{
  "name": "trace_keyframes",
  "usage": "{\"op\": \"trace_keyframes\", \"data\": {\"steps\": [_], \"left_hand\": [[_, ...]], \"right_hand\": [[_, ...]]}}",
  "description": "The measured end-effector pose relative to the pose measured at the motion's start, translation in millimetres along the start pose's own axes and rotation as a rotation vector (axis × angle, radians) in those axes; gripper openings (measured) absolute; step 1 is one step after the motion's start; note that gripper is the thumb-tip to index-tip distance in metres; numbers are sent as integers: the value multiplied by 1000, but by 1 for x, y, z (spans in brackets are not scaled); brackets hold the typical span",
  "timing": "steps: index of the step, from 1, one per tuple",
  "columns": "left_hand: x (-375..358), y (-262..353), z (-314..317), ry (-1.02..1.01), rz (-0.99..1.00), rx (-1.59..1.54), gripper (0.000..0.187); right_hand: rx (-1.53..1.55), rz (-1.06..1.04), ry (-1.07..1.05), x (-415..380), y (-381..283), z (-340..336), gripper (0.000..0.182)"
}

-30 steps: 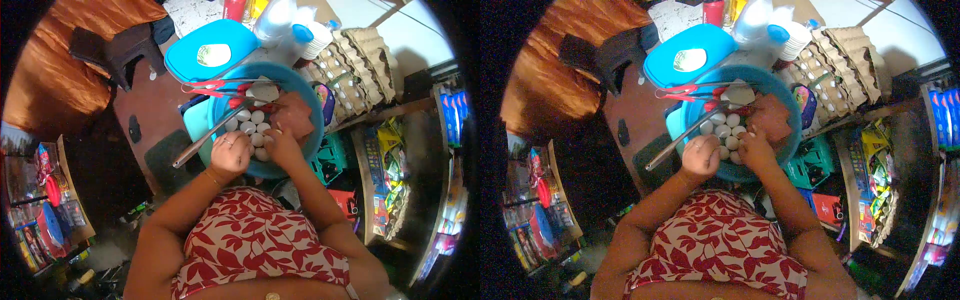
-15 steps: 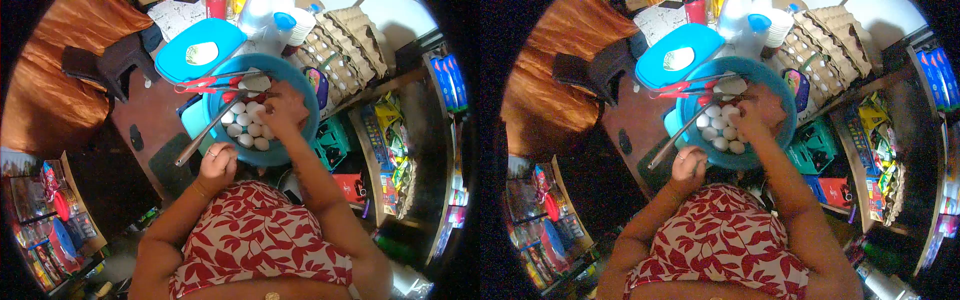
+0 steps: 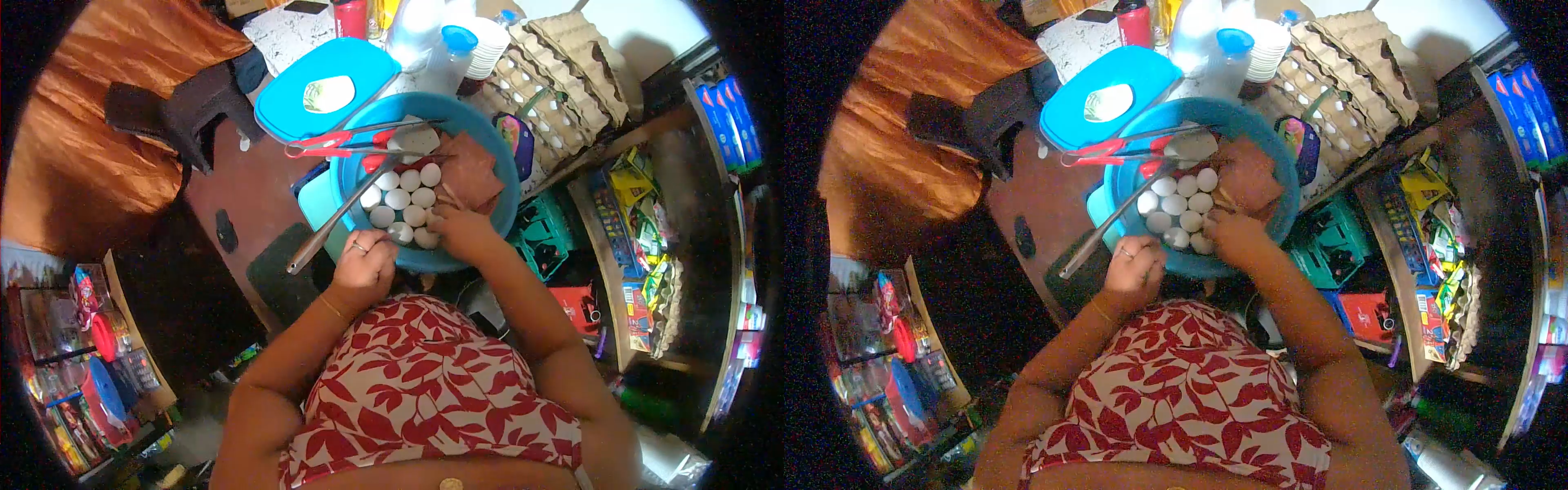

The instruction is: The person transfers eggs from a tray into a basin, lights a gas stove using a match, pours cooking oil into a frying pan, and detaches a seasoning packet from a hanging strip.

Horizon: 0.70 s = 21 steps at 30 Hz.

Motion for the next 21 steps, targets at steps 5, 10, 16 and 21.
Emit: {"op": "trace_keyframes", "data": {"steps": [5, 10, 16, 21], "left_hand": [[-2, -5, 2, -8, -11, -19, 13], [3, 0, -4, -29, -31, -48, 13], [-2, -8, 0, -67, -8, -37, 20], [-2, -9, 1, -60, -14, -55, 19]], "right_hand": [[-26, 35, -71, 5, 0, 7, 30], [-21, 50, 112, 11, -12, -3, 31], [-63, 31, 169, 25, -21, -10, 31], [-82, 79, 240, 42, -38, -25, 26]]}}
Point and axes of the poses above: each hand's wrist, its own x-axis towards the middle knuckle, its own z-axis out of the palm, y = z × x, the point moved 5 cm from there along x, towards the middle knuckle, and after that the axes turned 13 degrees about -x, right-handed, at the moved point
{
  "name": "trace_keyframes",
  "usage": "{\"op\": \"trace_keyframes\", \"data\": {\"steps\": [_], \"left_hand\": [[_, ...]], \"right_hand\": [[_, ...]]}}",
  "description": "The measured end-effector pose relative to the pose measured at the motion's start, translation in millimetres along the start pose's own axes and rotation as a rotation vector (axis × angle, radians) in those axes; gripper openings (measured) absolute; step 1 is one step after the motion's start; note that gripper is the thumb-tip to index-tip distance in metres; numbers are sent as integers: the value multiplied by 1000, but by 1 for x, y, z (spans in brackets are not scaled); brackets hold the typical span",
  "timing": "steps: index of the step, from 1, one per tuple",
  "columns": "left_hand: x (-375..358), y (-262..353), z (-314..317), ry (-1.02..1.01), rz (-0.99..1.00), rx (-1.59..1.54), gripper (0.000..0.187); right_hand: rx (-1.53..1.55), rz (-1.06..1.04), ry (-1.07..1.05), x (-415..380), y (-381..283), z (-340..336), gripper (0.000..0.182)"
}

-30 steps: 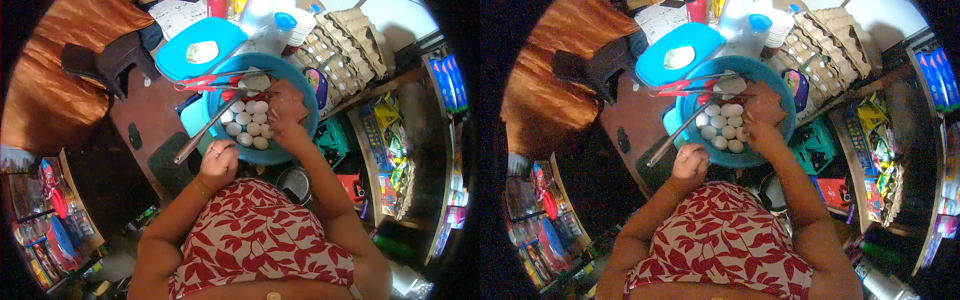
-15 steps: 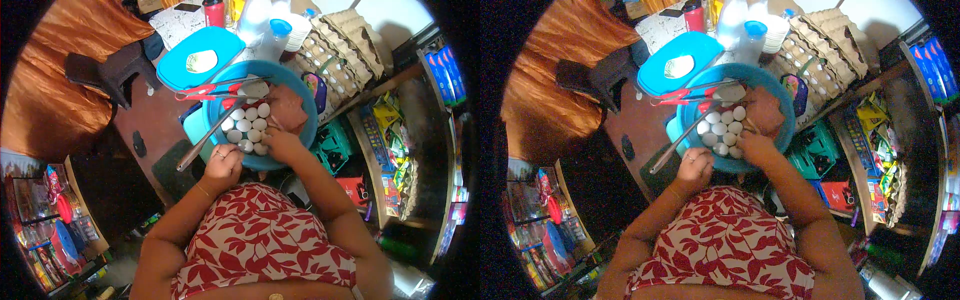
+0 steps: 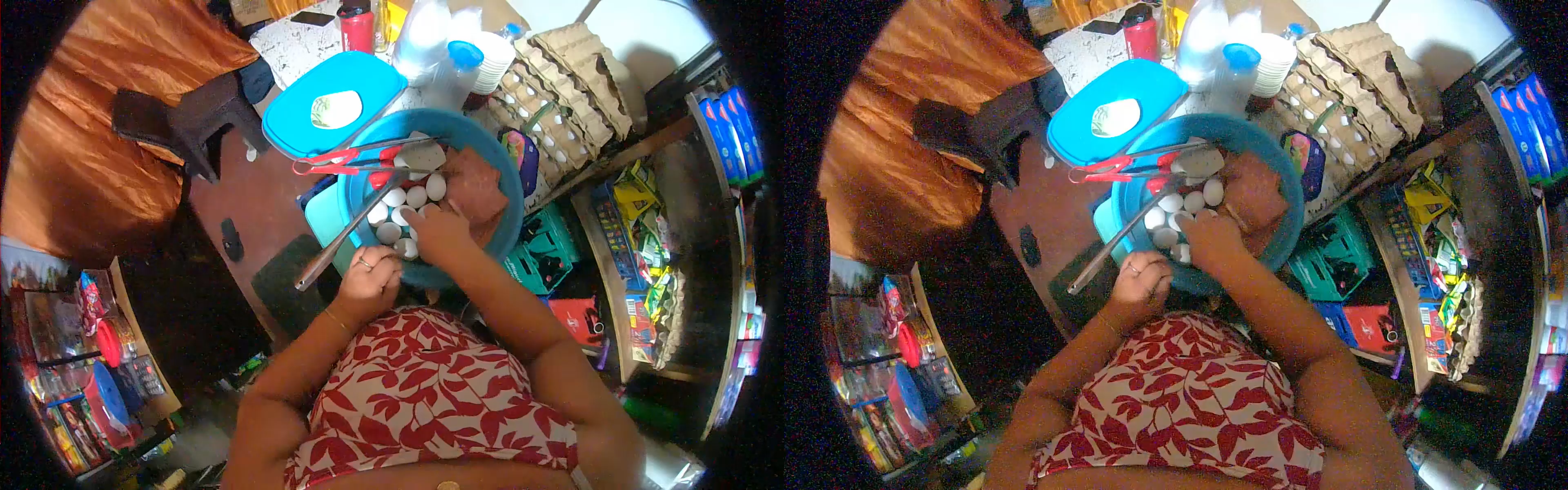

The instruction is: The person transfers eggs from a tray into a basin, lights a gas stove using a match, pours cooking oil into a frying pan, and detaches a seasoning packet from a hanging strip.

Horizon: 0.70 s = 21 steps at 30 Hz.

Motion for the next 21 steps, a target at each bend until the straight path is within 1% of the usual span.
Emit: {"op": "trace_keyframes", "data": {"steps": [2, 3, 5, 6, 8, 9, 11, 13, 15, 17, 18, 20, 21], "left_hand": [[0, 0, 1, 2, -10, 1, 19], [1, 1, 0, -1, -20, -7, 18], [1, 0, 0, -4, -24, -13, 18], [0, -1, 1, -11, -28, -3, 17], [2, -1, 2, -21, -30, 4, 17], [4, 2, 2, -16, -14, 16, 16], [6, 3, 2, -10, 7, 27, 16], [4, -3, 4, -24, -30, -4, 15], [2, -7, 5, -11, -25, 4, 14], [3, -7, 7, -1, -19, 7, 14], [5, -4, 5, 16, -17, -1, 13], [7, -3, 3, 35, -17, -5, 11], [7, -4, 4, 43, -17, -17, 11]], "right_hand": [[5, 12, -153, 8, -4, 12, 38], [5, 17, -148, 10, -6, 9, 38], [18, 7, -198, 12, -10, 4, 44], [18, 10, -195, 13, -13, 6, 44], [143, 15, -32, 15, -16, 2, 45], [141, 20, -31, 16, -16, 0, 45], [179, 16, -169, 20, -16, 1, 37], [188, 61, -161, 22, -3, 12, 34], [200, 103, -159, 21, 9, 17, 31], [357, 256, -112, 20, 27, 20, 32], [356, 257, -113, 23, 30, 29, 32], [560, 282, 45, 31, 34, 41, 31], [562, 277, 45, 32, 37, 43, 31]]}}
Point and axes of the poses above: each hand's wrist, its own x-axis towards the middle knuckle, its own z-axis out of the palm, y = z × x, the point moved 5 cm from there along x, towards the middle knuckle, and after that the axes turned 13 degrees about -x, right-handed, at the moved point
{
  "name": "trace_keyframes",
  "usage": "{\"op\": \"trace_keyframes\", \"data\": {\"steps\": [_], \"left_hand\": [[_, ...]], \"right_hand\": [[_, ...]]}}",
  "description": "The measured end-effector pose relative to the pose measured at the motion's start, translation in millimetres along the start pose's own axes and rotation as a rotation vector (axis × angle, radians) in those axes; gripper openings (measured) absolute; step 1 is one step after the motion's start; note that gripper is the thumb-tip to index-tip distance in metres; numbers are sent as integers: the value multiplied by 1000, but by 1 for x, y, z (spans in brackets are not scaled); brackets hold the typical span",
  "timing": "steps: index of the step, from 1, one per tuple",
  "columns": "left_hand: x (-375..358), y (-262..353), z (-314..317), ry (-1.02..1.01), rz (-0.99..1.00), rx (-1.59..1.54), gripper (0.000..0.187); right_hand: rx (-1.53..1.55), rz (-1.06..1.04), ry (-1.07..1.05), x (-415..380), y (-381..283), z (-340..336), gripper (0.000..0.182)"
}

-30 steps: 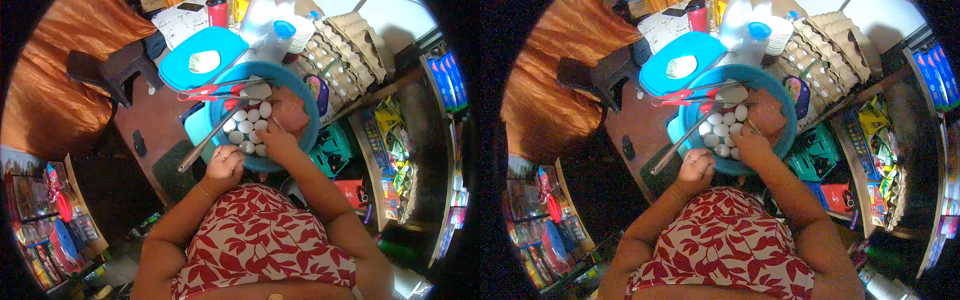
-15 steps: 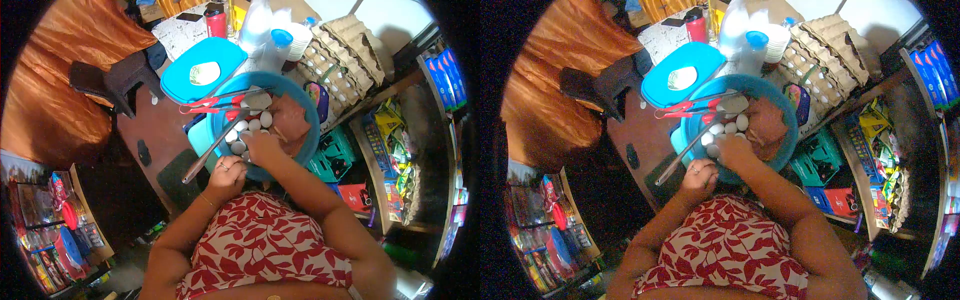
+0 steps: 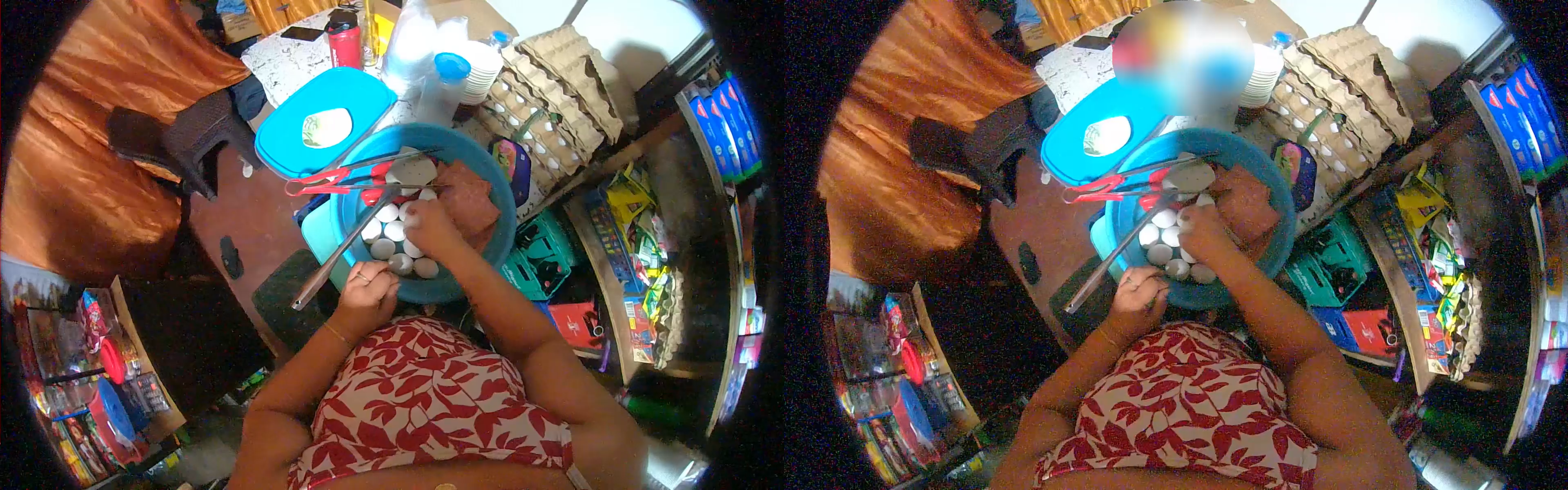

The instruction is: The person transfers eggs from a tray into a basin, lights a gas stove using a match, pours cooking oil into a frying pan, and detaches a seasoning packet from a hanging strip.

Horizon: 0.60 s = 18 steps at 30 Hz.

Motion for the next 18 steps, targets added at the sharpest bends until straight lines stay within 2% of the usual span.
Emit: {"op": "trace_keyframes", "data": {"steps": [3, 4, 6, 8, 9, 11, 13, 15, 17, 18], "left_hand": [[1, 9, -9, 43, 25, 32, 13], [0, 14, -14, 76, 53, 69, 15], [-11, 12, -25, 93, 22, 88, 16], [-23, 12, -32, 114, -10, 109, 17], [-32, 4, -35, 161, -134, 55, 17], [-47, -12, -37, 301, -332, -90, 11], [-49, -23, -35, 293, -355, -40, 8], [-51, -38, -31, 282, -379, 8, 6], [-57, -72, -23, 532, -728, -695, 11], [-54, -76, -23, 531, -727, -696, 11]], "right_hand": [[189, -3, 70, -2, 4, -24, 33], [-16, -107, 297, -11, -2, -52, 35], [-90, -158, 492, -22, 3, -83, 36], [-105, 9, 437, -33, 29, -103, 35], [-252, 125, 413, -42, 45, -114, 35], [-435, 260, 505, -50, 81, -124, 34], [-388, 406, 464, -52, 118, -116, 36], [-279, 453, 450, -48, 162, -93, 35], [-170, 496, 435, -43, 183, -79, 34], [61, 549, 374, -41, 192, -69, 32]]}}
Point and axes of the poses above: each hand's wrist, its own x-axis towards the middle knuckle, its own z-axis out of the palm, y = z × x, the point moved 5 cm from there along x, towards the middle knuckle, and after that the axes turned 13 degrees about -x, right-handed, at the moved point
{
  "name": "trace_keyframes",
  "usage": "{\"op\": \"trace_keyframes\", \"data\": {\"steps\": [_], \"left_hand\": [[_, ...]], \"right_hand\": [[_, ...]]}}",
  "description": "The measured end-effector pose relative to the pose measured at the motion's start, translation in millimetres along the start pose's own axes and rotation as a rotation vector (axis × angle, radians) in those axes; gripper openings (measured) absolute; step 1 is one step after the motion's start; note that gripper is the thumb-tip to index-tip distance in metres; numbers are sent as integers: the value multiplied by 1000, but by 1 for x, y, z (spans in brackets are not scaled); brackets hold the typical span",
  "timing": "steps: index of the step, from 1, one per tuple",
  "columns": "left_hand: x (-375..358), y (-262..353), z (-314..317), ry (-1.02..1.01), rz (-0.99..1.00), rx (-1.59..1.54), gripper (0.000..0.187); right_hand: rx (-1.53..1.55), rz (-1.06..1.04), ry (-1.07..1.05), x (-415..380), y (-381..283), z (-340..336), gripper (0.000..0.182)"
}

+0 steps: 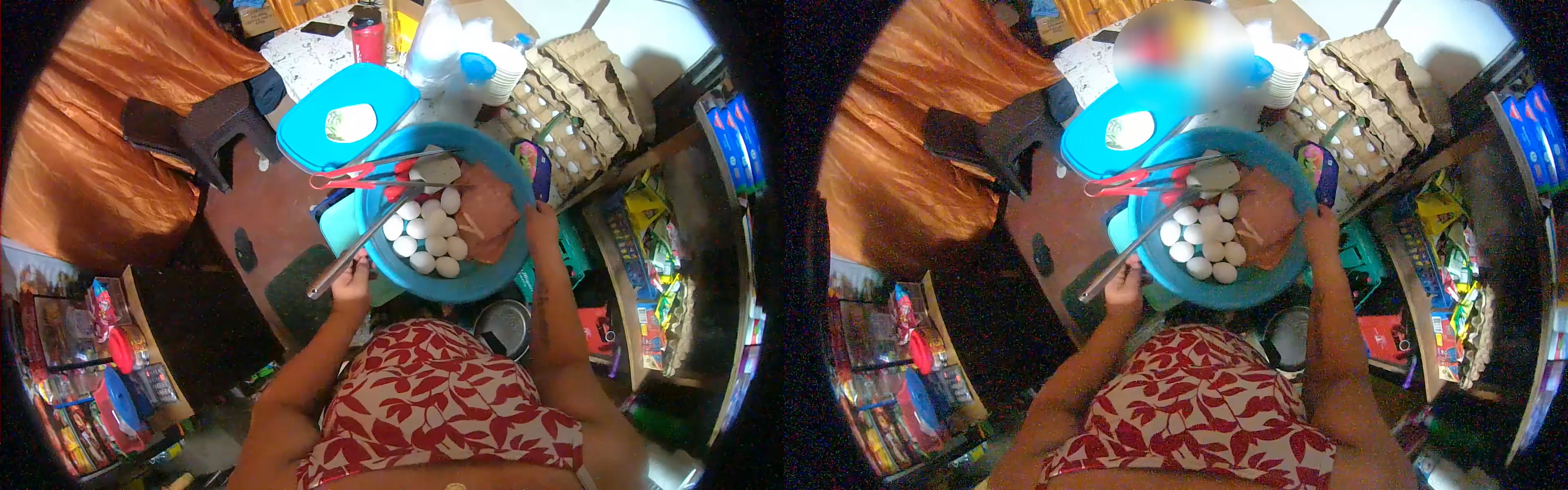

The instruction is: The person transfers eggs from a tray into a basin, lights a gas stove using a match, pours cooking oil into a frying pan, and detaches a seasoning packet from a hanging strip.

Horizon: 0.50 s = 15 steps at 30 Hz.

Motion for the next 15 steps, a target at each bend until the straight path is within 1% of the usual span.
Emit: {"op": "trace_keyframes", "data": {"steps": [1, 2, 3, 4, 6, 8, 9, 10, 11, 12, 13, 15], "left_hand": [[6, -1, -1, 22, -21, -29, 16], [12, -1, -2, 47, -43, -59, 20], [18, 2, 1, 23, -117, -149, 27], [26, 1, -1, 39, -110, -150, 27], [42, -4, -7, 42, -197, -201, 32], [48, 12, -2, 4, -221, -173, 35], [57, -2, -6, -32, -231, -330, 35], [64, -3, -7, -83, -230, -383, 35], [72, -4, -7, -135, -231, -436, 35], [73, 10, -2, -198, -237, -390, 34], [75, 21, -6, -181, -220, -396, 34], [76, 30, -6, -205, -235, -214, 41]], "right_hand": [[189, 90, -118, 1, 7, 9, 30], [188, 87, -119, 2, 9, 7, 30], [264, 139, -154, 1, 12, 6, 27], [341, 185, -196, 1, 11, 9, 25], [270, 179, -92, -10, -11, -8, 20], [402, 167, -155, -3, 2, 0, 19], [352, 128, -146, -8, -13, -8, 19], [303, 89, -132, -14, -28, -19, 19], [403, 104, -176, -12, -19, -11, 18], [494, 127, -217, -5, -6, -6, 18], [493, 107, -231, -2, -1, -4, 18], [140, -6, -73, 1, -4, -16, 18]]}}
Point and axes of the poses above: each hand's wrist, its own x-axis towards the middle knuckle, its own z-axis out of the palm, y = z × x, the point moved 5 cm from there along x, towards the middle knuckle, and after that the axes turned 13 degrees about -x, right-handed, at the moved point
